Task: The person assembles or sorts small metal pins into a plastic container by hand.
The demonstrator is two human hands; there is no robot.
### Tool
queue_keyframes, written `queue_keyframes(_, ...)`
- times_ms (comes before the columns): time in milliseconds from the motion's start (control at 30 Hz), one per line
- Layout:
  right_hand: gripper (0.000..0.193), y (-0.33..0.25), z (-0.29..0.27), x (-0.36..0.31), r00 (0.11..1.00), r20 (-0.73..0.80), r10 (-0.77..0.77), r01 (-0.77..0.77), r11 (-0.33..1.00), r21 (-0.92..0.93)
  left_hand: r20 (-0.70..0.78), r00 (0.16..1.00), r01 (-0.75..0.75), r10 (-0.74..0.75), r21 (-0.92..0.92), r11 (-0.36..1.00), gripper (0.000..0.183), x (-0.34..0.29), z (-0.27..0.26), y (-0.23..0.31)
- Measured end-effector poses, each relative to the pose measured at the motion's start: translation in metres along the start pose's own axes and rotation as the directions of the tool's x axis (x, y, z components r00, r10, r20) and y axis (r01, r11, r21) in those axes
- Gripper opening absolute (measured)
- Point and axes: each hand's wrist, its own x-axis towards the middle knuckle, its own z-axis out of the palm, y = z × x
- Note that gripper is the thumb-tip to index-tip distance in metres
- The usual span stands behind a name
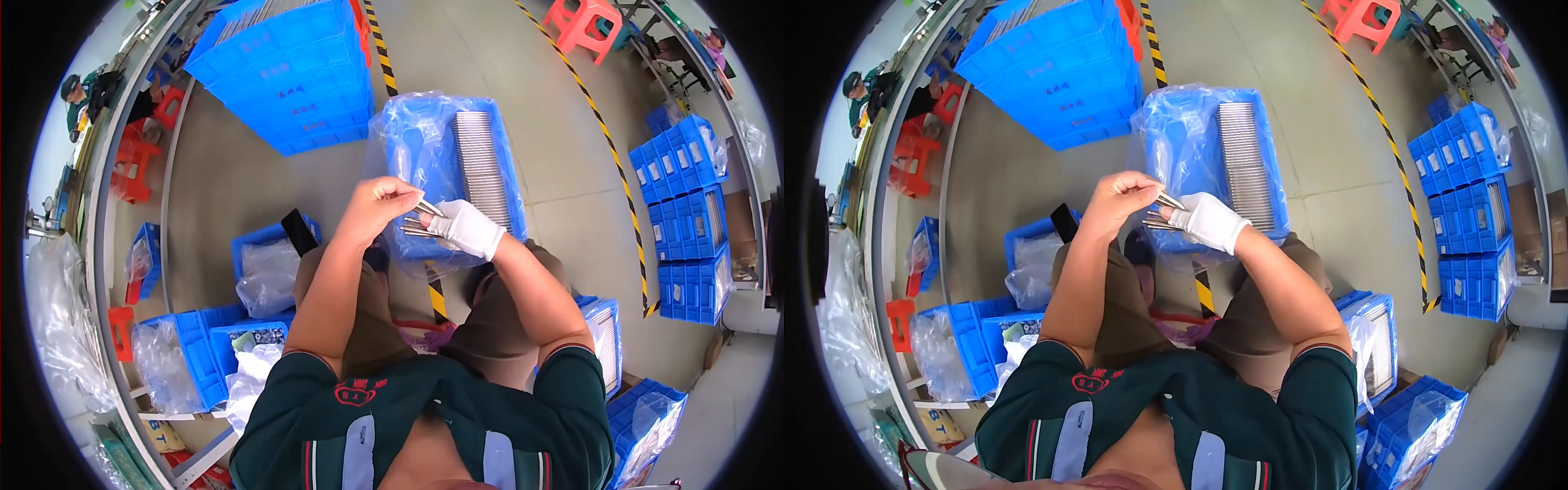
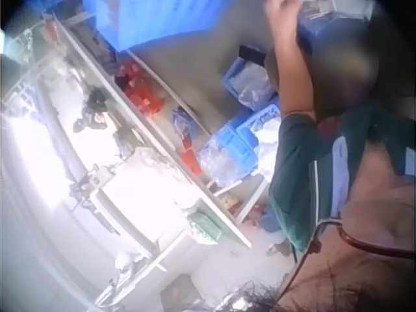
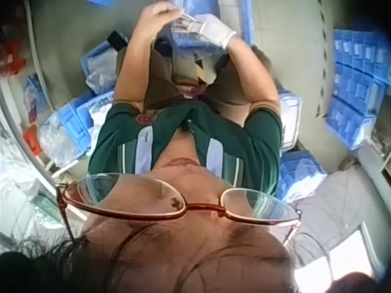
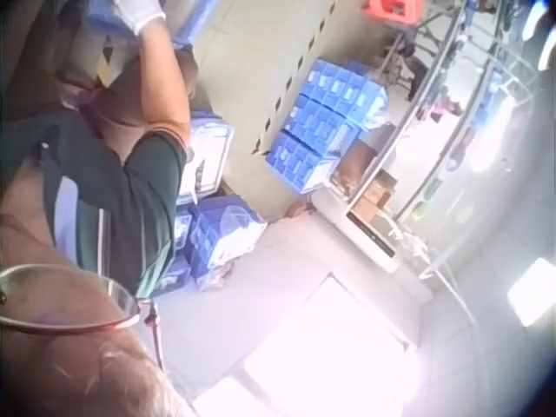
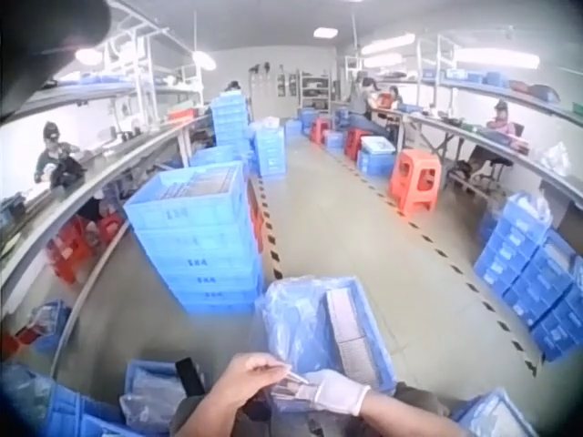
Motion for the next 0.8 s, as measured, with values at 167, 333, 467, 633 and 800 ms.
queue_keyframes(167, 0.034, -0.009, -0.008, -0.001, 0.994, 0.103, 0.026, -0.029, 0.999, 0.030, -0.241, 0.964, -0.125, 0.112, -0.040, 0.991, 0.014, 0.006, -0.002, -0.001)
queue_keyframes(333, 0.030, -0.002, -0.010, 0.002, 0.970, 0.109, -0.218, 0.089, 0.733, 0.675, -0.349, 0.933, -0.116, -0.086, -0.519, 0.847, 0.018, 0.019, 0.006, -0.019)
queue_keyframes(467, 0.025, -0.007, 0.009, 0.013, 0.954, -0.004, -0.300, 0.209, 0.654, 0.727, -0.289, 0.917, -0.047, -0.274, -0.763, 0.645, 0.020, 0.028, 0.029, -0.054)
queue_keyframes(633, 0.017, -0.020, 0.025, 0.015, 0.830, -0.332, -0.449, 0.540, 0.796, 0.274, -0.084, 0.944, 0.000, -0.320, -0.967, 0.254, 0.024, 0.029, 0.064, -0.038)
queue_keyframes(800, 0.013, -0.035, 0.032, 0.017, 0.706, -0.493, -0.508, 0.635, 0.762, 0.125, -0.108, 0.942, -0.030, -0.318, -0.970, 0.240, 0.027, 0.040, 0.067, -0.043)
